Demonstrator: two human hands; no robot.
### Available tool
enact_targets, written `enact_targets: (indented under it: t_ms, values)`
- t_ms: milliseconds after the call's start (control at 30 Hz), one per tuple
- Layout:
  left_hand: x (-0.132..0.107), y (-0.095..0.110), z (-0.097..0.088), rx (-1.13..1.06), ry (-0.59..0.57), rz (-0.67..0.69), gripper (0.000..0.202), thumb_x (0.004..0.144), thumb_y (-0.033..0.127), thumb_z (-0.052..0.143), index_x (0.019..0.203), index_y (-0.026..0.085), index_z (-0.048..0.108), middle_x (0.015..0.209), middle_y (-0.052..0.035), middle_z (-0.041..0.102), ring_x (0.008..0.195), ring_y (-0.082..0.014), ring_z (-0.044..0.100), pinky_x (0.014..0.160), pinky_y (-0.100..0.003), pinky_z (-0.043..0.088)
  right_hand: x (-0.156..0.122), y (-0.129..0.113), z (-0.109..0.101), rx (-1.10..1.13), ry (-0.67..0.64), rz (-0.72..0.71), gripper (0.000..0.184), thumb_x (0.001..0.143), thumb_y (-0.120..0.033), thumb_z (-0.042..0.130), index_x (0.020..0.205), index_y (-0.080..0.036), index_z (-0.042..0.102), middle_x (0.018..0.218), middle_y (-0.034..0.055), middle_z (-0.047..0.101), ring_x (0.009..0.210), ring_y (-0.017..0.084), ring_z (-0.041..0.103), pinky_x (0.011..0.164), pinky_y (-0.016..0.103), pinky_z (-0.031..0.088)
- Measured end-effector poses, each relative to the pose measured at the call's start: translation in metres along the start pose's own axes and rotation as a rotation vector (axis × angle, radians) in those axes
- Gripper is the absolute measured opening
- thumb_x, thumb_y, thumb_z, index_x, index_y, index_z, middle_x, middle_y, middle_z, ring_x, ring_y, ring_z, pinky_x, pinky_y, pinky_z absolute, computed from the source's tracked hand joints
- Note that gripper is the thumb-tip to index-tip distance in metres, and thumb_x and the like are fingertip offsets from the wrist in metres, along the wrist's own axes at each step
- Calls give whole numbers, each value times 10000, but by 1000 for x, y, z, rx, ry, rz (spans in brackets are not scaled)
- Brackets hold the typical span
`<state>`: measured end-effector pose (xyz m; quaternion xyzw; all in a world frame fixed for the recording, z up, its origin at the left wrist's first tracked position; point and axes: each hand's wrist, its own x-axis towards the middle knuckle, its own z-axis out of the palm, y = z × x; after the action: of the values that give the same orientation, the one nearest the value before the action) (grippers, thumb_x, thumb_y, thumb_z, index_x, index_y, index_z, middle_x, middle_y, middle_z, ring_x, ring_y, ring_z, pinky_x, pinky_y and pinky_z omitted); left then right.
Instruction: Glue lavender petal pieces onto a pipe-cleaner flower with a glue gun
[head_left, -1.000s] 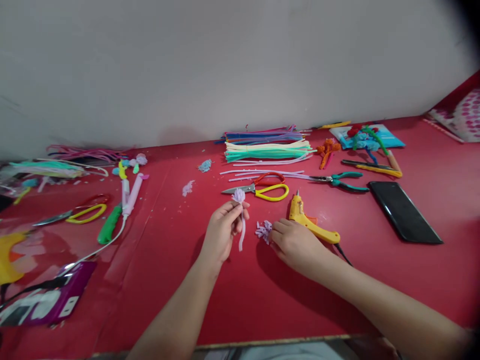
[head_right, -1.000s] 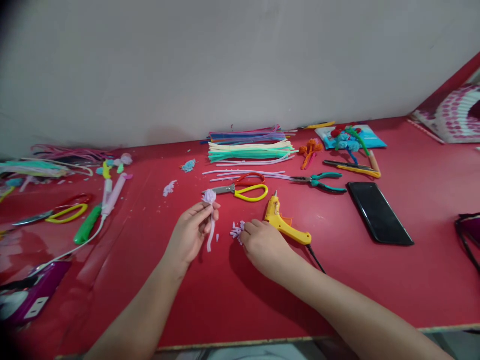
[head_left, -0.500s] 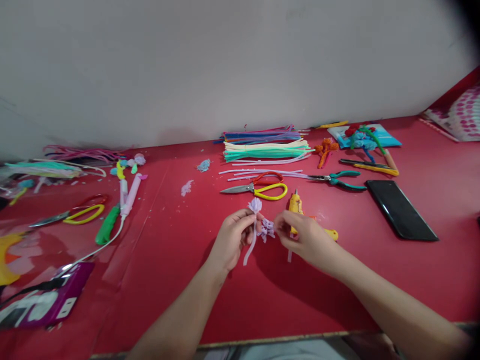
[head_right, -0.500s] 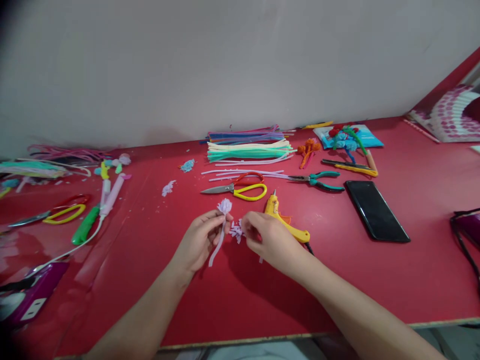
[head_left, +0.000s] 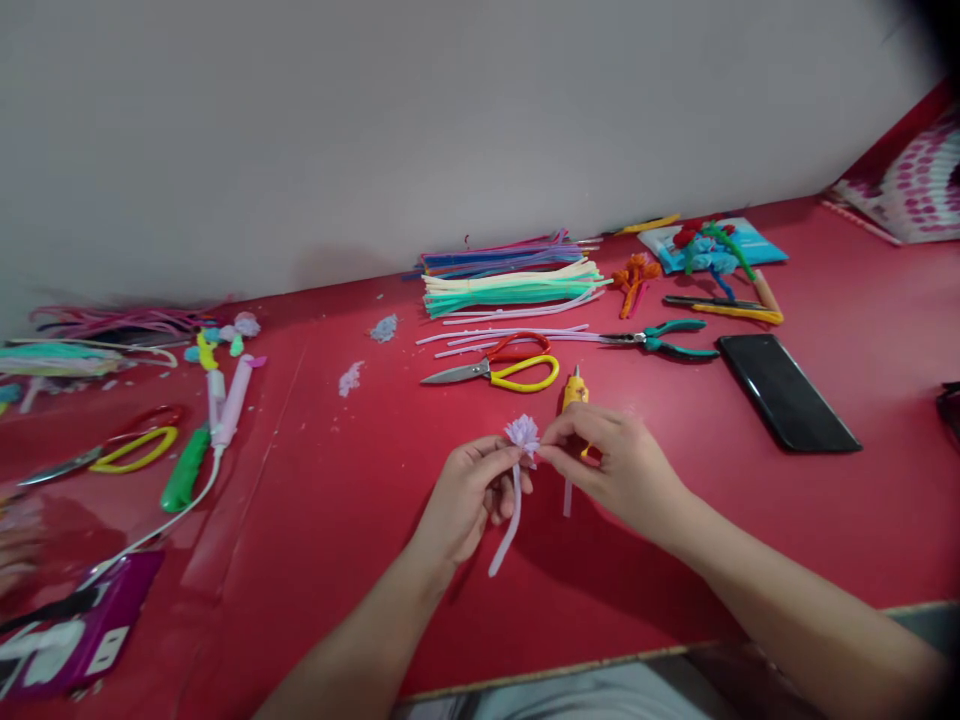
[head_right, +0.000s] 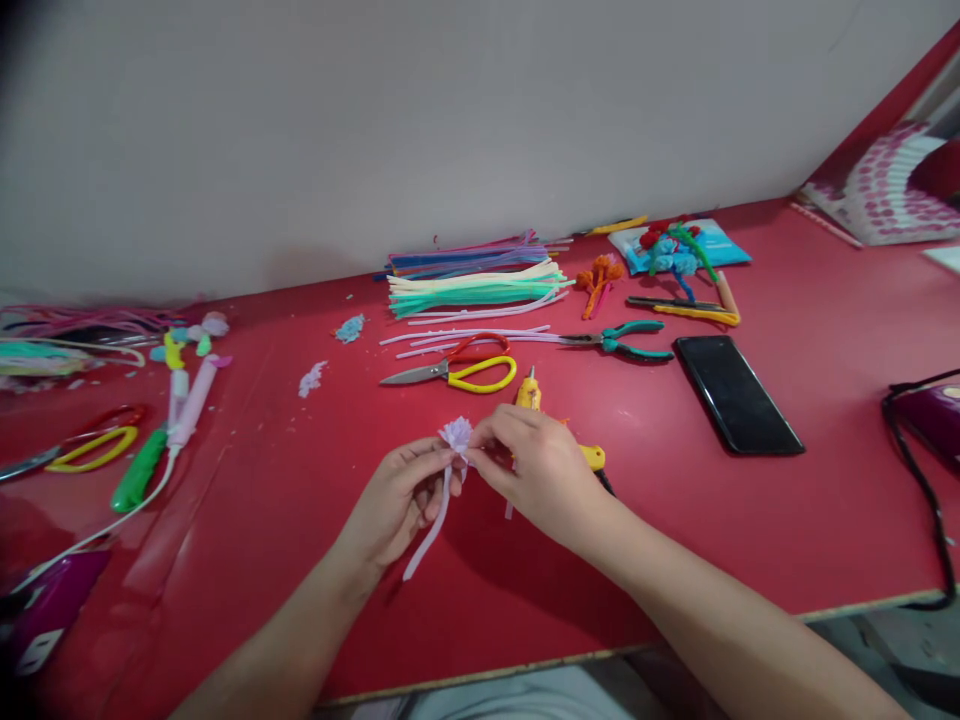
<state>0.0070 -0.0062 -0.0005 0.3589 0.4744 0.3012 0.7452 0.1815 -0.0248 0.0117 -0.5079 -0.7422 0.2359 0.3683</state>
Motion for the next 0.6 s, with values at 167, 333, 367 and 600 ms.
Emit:
enact_targets:
  t_ms: [167,333,367,600]
  values:
    - [1,-3,3,24,26,18,161,761,280,596,697,132,602,519,0,616,300,-33,422,297,-135,261,-1,-1,2,-69,-7,-82,75,810,-120,530,796,-178,576,724,25,593,665,131,535,615,241,417]
    - [1,-4,2,42,46,17,168,747,285,603,672,136,584,505,5,610,295,-31,416,295,-132,264,0,0,5,-107,-1,-114,98,806,-99,507,785,-176,564,729,30,593,658,132,527,617,244,413]
    - [0,-4,2,45,45,18,168,750,284,599,671,137,583,506,6,611,295,-29,415,296,-131,263,0,0,6,-115,-8,-114,98,807,-99,505,783,-174,563,730,31,592,660,133,526,618,245,412]
    - [-1,-2,4,68,68,22,158,730,272,607,651,137,586,496,13,604,289,-32,414,296,-139,257,0,-1,6,-139,-7,-120,95,807,-100,499,787,-171,560,737,35,590,664,138,522,624,249,407]
